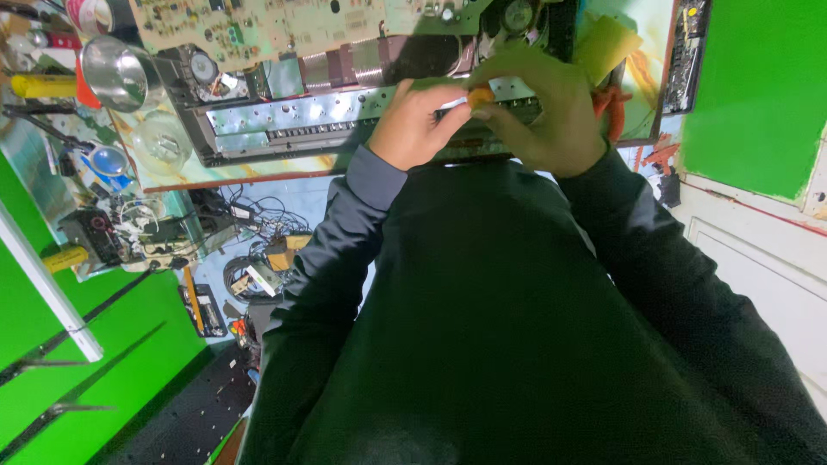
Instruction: The person uses red-handled pliers to strip the insulation from a wire and then uses a screwdriver to tighten screws on a metal chassis. The person also handles a small yellow component and connects it to the device.
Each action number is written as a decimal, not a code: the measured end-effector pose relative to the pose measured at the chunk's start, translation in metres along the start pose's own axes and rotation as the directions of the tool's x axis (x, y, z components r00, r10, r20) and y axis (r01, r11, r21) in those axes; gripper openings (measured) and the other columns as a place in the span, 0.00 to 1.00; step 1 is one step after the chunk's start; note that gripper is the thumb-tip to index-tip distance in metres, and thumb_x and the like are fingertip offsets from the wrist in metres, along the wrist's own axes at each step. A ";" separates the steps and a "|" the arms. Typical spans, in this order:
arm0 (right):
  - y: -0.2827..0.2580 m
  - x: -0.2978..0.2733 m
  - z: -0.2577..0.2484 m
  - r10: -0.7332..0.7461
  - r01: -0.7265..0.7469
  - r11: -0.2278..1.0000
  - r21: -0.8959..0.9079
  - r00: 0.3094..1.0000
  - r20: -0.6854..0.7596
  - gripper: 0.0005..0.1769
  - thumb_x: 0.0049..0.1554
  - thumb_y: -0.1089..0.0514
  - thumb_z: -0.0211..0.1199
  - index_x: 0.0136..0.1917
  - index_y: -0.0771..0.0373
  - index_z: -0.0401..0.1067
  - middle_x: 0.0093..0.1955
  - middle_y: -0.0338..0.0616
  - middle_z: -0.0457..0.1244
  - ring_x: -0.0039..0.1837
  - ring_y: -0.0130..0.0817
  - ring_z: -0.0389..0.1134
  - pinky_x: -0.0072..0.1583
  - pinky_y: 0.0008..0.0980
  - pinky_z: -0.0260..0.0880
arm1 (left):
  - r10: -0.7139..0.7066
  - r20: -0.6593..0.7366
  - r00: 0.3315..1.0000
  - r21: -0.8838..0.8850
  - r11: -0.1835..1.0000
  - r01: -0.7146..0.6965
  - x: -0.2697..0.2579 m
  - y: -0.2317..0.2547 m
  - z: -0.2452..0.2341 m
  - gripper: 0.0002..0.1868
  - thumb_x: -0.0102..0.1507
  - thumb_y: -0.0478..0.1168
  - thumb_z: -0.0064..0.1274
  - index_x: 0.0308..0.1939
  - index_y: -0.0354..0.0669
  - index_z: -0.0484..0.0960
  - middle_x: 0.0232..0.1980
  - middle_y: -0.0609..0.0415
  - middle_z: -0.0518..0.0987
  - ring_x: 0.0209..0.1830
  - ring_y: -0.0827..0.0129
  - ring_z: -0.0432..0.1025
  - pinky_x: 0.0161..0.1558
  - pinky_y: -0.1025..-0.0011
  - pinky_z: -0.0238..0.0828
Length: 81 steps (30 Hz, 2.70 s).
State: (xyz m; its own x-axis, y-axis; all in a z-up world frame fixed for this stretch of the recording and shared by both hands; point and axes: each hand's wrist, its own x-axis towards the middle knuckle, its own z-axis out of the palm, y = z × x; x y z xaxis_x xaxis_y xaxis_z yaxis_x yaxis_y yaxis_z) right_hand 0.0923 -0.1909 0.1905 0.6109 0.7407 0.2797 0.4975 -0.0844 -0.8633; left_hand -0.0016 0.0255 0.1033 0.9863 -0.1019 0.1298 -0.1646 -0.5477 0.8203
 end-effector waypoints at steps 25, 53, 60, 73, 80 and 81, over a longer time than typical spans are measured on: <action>0.013 -0.004 -0.007 -0.036 0.034 0.993 -0.114 0.999 -0.016 0.09 0.67 0.65 0.66 0.60 0.67 0.75 0.58 0.52 0.68 0.60 0.46 0.70 0.63 0.39 0.70 | -0.062 -0.065 0.996 0.085 0.994 0.067 0.018 0.021 0.011 0.12 0.65 0.44 0.61 0.48 0.40 0.87 0.37 0.46 0.85 0.30 0.54 0.76 0.47 0.59 0.66; -0.046 -0.004 0.058 0.190 -0.212 0.977 -0.010 0.894 -0.406 0.11 0.75 0.60 0.61 0.65 0.70 0.73 0.54 0.52 0.70 0.53 0.32 0.71 0.56 0.28 0.72 | 0.197 0.185 0.963 -0.130 0.976 -0.175 0.037 0.006 -0.028 0.11 0.69 0.41 0.61 0.52 0.42 0.85 0.43 0.45 0.83 0.40 0.49 0.79 0.42 0.58 0.75; -0.043 -0.007 0.073 0.161 -0.241 0.966 -0.093 0.842 -0.515 0.09 0.73 0.65 0.60 0.64 0.69 0.76 0.52 0.52 0.70 0.47 0.33 0.71 0.50 0.29 0.70 | 0.343 0.092 0.935 -0.139 0.934 -0.329 0.036 -0.002 -0.026 0.13 0.72 0.44 0.57 0.57 0.42 0.82 0.51 0.47 0.83 0.50 0.49 0.78 0.52 0.57 0.75; -0.020 -0.003 0.047 0.088 -0.113 0.990 -0.082 0.961 -0.263 0.08 0.73 0.66 0.60 0.62 0.71 0.75 0.56 0.54 0.71 0.51 0.38 0.75 0.54 0.31 0.75 | 0.207 0.025 0.978 -0.092 0.975 -0.204 0.023 -0.004 -0.016 0.11 0.68 0.42 0.62 0.50 0.41 0.82 0.44 0.45 0.81 0.45 0.48 0.74 0.47 0.55 0.71; -0.009 -0.006 0.027 0.023 -0.028 0.999 -0.030 0.988 -0.150 0.07 0.72 0.68 0.58 0.61 0.70 0.74 0.58 0.52 0.70 0.59 0.42 0.75 0.61 0.33 0.75 | 0.139 -0.039 0.990 -0.012 0.990 -0.139 0.018 0.007 -0.006 0.11 0.64 0.37 0.61 0.49 0.37 0.82 0.43 0.42 0.80 0.44 0.47 0.72 0.46 0.55 0.68; -0.008 -0.007 0.025 0.033 -0.036 0.999 -0.026 0.991 -0.129 0.07 0.72 0.68 0.58 0.62 0.70 0.74 0.58 0.52 0.70 0.58 0.41 0.75 0.60 0.33 0.75 | 0.125 -0.051 0.991 0.019 0.992 -0.124 0.018 0.009 -0.005 0.10 0.64 0.37 0.61 0.48 0.38 0.82 0.44 0.42 0.80 0.45 0.46 0.72 0.46 0.55 0.68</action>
State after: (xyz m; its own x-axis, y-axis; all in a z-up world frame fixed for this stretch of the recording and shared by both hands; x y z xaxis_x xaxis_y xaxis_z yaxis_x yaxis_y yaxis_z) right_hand 0.0690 -0.1787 0.1857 0.7013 0.6450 0.3035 0.4908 -0.1281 -0.8618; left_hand 0.0144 0.0223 0.1158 0.9572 -0.1273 0.2598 -0.2863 -0.5466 0.7869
